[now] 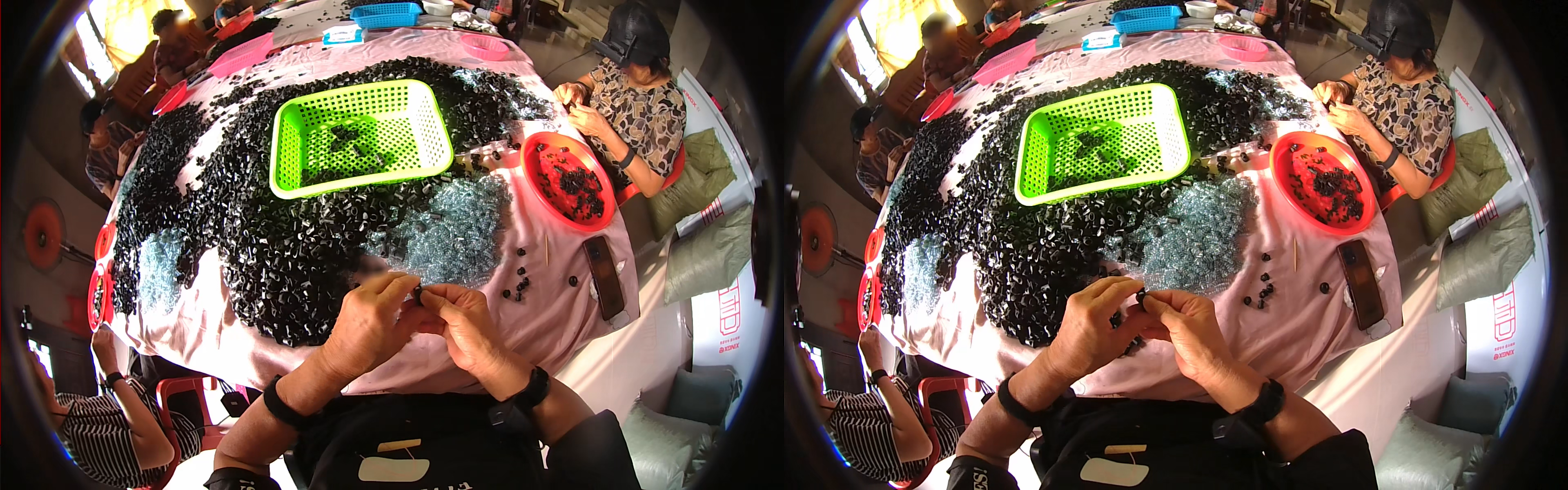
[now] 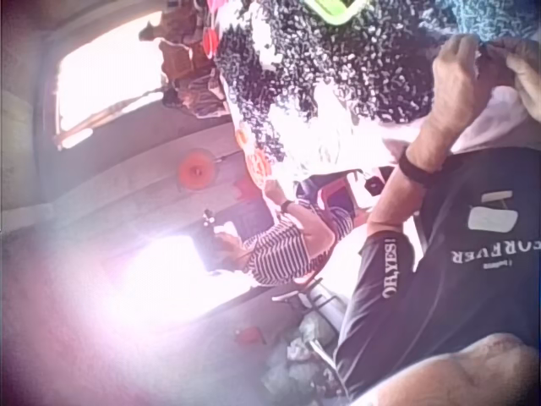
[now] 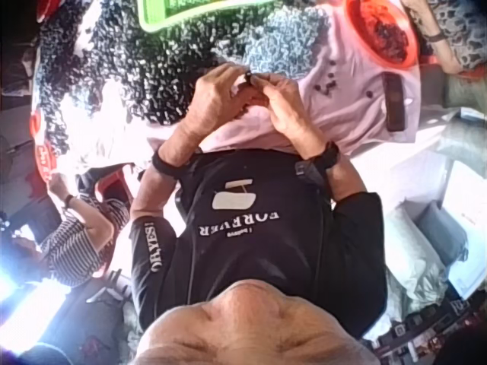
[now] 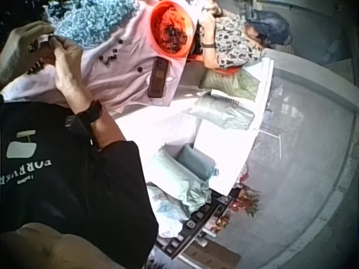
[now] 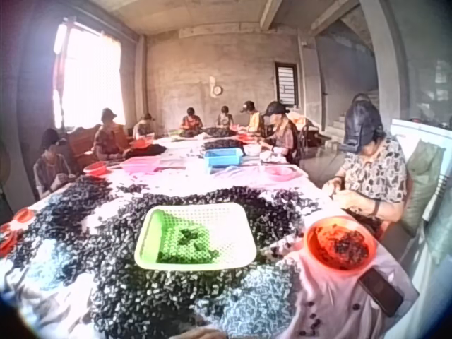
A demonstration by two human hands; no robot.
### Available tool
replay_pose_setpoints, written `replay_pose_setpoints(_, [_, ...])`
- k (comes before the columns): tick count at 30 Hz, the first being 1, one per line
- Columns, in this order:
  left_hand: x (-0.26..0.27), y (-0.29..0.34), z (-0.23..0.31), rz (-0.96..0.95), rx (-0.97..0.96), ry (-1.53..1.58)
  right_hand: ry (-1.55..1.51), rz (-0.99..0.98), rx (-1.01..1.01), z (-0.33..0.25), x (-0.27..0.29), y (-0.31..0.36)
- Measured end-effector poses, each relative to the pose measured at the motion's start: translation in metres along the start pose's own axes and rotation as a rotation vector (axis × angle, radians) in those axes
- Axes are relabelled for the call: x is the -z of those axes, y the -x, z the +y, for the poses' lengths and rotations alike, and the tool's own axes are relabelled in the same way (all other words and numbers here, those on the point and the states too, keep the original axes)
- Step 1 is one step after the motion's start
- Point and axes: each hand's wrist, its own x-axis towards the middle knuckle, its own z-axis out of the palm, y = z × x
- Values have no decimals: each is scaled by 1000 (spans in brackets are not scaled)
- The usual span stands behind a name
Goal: Sorting and assembling small black and blue plastic components on a table.
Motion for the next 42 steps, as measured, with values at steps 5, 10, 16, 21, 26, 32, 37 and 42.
replay_pose_setpoints(5, [-4,2,-3,22,-50,-24,34,26,36,0,1,1])
replay_pose_setpoints(10, [-7,5,-5,35,-113,-50,87,23,70,1,-2,0])
replay_pose_setpoints(16, [-7,0,1,24,-50,18,17,10,84,0,-1,1])
replay_pose_setpoints(21, [-7,-2,-5,-58,-52,-11,9,-25,48,8,14,1])
replay_pose_setpoints(26, [11,-35,-45,-129,148,12,49,29,-69,0,14,9])
replay_pose_setpoints(32, [34,-60,-54,519,54,-194,121,25,-23,-5,21,8])
replay_pose_setpoints(37, [8,-25,-78,-18,137,-162,121,61,-25,-6,22,7])
replay_pose_setpoints(42, [-19,-21,-81,-30,182,-261,111,34,-27,-6,22,8])
